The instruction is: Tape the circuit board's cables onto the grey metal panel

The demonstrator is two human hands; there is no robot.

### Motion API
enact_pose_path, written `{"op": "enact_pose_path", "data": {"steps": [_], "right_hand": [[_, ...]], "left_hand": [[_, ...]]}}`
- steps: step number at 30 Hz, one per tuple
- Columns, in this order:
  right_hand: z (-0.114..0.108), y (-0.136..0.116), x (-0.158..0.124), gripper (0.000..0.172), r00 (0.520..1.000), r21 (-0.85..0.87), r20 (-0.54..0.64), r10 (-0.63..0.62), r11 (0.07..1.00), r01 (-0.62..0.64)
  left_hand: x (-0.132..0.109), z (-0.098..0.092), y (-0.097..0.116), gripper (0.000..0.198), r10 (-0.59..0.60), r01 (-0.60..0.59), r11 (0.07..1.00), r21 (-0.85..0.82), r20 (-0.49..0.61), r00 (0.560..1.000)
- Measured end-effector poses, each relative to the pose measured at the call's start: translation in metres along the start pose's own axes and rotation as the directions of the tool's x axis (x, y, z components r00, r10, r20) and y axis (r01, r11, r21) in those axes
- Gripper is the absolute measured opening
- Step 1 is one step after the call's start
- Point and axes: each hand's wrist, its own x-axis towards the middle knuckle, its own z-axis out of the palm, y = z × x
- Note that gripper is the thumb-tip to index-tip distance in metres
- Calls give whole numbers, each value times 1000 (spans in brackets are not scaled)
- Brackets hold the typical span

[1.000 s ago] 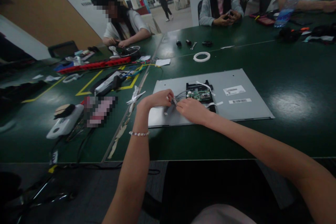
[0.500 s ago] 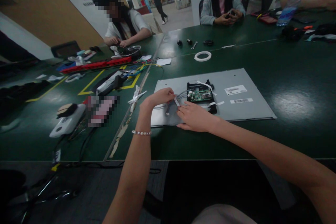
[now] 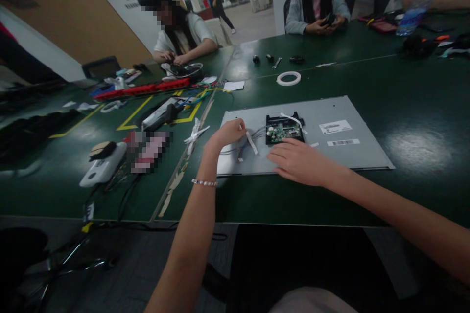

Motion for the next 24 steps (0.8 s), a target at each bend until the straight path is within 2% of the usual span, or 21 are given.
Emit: {"op": "enact_pose_path", "data": {"steps": [5,7,9,12,15,18,24], "right_hand": [[-7,54,-48,48,972,-15,7,233,972,-233],[-5,67,-67,50,951,-1,33,306,952,-307],[-1,72,-79,50,938,23,52,342,939,-343],[2,68,-83,51,939,42,55,340,939,-342],[1,59,-75,50,949,37,52,310,949,-312],[-1,54,-66,50,951,36,40,307,950,-309],[1,60,-69,54,947,23,35,318,948,-319]], "left_hand": [[-2,-3,-3,22,-120,124,992,23,-128,984],[-2,-5,-1,20,-88,85,996,-26,-158,984],[-2,-7,1,17,7,-23,995,-94,-166,986],[-1,-7,5,16,161,-179,967,-182,-111,981],[-1,-4,4,28,247,-231,947,-225,48,968],[0,1,0,43,280,-242,940,-240,138,950],[-2,6,-4,64,288,-251,943,-219,161,944]]}}
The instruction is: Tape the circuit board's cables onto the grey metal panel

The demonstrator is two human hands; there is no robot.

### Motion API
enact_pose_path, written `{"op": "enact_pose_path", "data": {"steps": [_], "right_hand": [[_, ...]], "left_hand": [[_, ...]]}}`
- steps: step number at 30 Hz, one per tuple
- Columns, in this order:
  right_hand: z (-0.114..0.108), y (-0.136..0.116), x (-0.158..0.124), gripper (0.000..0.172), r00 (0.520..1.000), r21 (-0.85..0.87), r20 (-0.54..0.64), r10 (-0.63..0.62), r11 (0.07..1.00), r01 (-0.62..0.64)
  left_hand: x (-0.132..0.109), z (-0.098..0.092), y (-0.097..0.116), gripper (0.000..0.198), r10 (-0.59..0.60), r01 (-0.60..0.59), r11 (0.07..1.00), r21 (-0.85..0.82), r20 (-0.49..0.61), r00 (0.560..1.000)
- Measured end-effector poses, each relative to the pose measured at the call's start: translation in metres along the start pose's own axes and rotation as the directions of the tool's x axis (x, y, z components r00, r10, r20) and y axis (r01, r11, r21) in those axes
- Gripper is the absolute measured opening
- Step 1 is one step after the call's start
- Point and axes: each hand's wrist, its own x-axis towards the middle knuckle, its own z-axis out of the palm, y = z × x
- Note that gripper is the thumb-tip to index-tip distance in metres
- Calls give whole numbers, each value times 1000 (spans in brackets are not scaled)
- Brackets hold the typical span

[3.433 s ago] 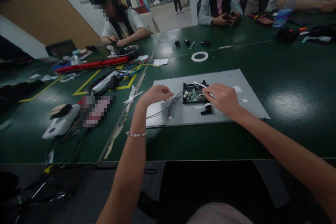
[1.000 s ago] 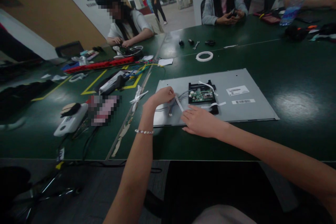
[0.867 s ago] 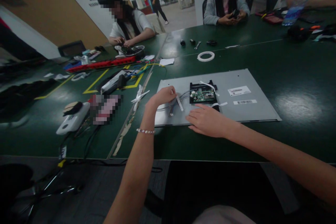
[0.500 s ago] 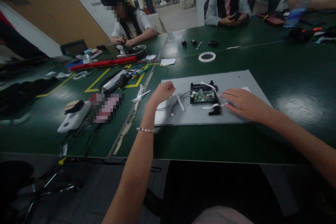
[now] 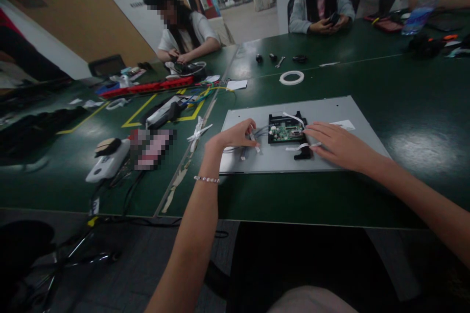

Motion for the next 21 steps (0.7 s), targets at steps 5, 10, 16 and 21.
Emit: {"op": "enact_pose_path", "data": {"steps": [5,10,16,21], "right_hand": [[-3,21,-11,61,999,13,14,48,999,-48],[-4,51,-32,65,982,69,43,185,980,-187],[-9,37,-30,67,995,53,54,84,995,-87],[-5,0,-6,72,984,18,101,-145,989,144]], "left_hand": [[-1,6,3,77,55,-52,994,96,-35,998],[-5,10,8,93,58,-48,984,173,-56,997],[-11,7,16,90,41,-30,993,115,-93,995],[-9,5,16,52,-2,5,1000,10,-298,955]]}}
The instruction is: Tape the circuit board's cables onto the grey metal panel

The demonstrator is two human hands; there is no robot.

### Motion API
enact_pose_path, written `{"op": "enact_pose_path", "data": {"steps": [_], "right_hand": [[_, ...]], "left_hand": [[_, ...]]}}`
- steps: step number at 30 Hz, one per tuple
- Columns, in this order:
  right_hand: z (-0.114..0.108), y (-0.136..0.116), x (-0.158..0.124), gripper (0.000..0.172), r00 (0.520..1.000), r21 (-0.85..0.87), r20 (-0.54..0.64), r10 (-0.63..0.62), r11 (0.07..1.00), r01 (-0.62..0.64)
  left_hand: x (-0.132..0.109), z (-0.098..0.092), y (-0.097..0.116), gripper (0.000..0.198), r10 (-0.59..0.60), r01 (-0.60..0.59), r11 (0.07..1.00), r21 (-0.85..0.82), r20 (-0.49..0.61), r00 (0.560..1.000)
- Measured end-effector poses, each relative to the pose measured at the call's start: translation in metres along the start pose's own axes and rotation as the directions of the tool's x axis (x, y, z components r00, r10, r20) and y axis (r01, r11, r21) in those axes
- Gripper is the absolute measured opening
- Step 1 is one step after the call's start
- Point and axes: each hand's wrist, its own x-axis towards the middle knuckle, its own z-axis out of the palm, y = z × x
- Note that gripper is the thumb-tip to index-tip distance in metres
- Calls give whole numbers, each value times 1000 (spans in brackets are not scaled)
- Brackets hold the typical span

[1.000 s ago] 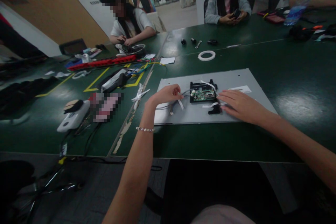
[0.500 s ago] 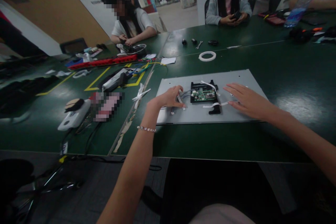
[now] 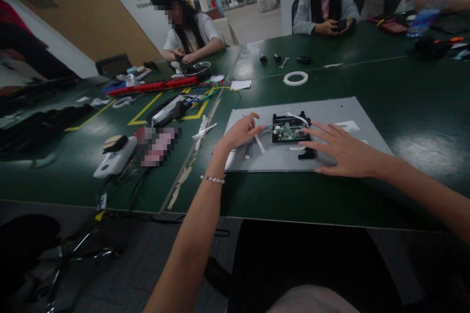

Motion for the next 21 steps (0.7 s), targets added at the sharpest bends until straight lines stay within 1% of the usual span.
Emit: {"op": "enact_pose_path", "data": {"steps": [1,3,5,8,12,17,21], "right_hand": [[2,-3,3,73,1000,-11,5,-13,1000,13],[7,-4,3,78,1000,-27,15,14,1000,-13],[13,-2,-2,84,996,-22,26,88,996,-87],[19,2,-10,93,979,9,36,202,979,-202],[21,2,-15,98,963,18,73,258,965,-260],[20,1,-23,93,943,-42,136,302,953,-300],[25,10,-42,92,934,-87,113,339,940,-331]], "left_hand": [[1,0,-1,47,-9,10,1000,5,-69,998],[1,1,-3,43,-37,41,999,22,-183,982],[1,0,-5,43,-78,93,995,45,-264,961],[0,-3,-7,42,-123,163,982,91,-346,930],[-2,-6,-6,42,-190,256,956,141,-365,911],[-5,-8,-4,45,-240,313,937,157,-363,900],[-6,-8,-3,48,-284,361,919,162,-364,887]]}}
